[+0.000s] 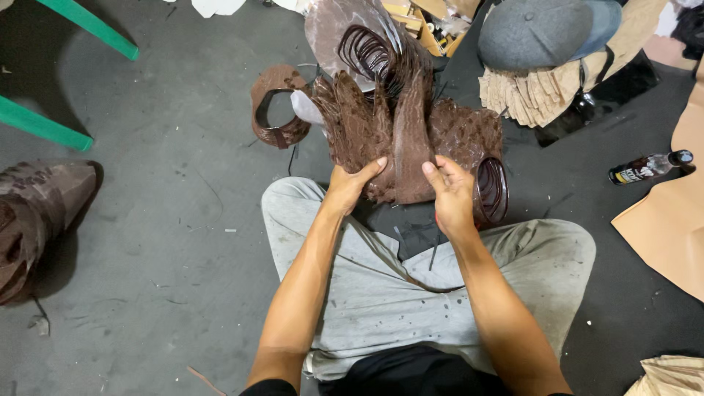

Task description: The person sits on the floor of a workshop surrounded by brown decorated shoe upper components. They pick up the fringed upper pieces one at a time, turn them over in their hands, and stack or arrange them in piles on the floor, occasionally setting pieces aside.

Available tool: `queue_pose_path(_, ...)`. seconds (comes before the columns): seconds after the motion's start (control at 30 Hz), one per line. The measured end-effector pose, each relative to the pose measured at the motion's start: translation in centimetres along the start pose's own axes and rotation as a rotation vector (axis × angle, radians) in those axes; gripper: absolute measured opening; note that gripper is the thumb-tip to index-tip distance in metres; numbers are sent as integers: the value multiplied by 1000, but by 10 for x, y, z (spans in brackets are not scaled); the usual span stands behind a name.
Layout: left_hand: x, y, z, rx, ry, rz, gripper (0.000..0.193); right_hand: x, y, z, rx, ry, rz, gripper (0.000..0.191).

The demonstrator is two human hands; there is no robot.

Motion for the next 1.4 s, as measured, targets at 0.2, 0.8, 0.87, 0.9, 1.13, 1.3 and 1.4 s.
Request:
queue_pose_path(0.2, -24, -4, 10, 119, -112, 135, 59, 3, 2, -13, -112, -24, 18, 36)
queue_pose_path(0.8, -22, -3, 23, 131, -172, 145, 64, 40, 23, -32, -44, -171, -115, 25)
queue_pose_path(0.87, -34, -10, 33, 175, -215, 228, 65, 34, 24, -32, -110, -225, -61, 25)
queue_pose_path(0.9, -41, -14, 41, 198, -235, 271, 66, 30, 25, -29, -114, -191, -40, 25)
queue_pose_path(1.13, -101, -75, 124, 478, -341, 483, 59, 24, 36, 6, -45, -173, -100, 27)
queue_pose_path(1.3, -96, -84, 153, 552, -303, 472, 59, 78, 29, -20, -183, -757, -236, 35)
queue_pose_path(1.4, -77, -80, 147, 447, -160, 508, 63, 90, 16, -54, -178, -384, -355, 47)
Point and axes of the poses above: each hand's wrist, its own y-axis towards the middle knuckle, its own x-axis out of the palm, z = x × y, the point moved 7 cm from there along y, towards the middle knuckle, and after that the axes turned 10 degrees about -z, right-handed, at the moved point
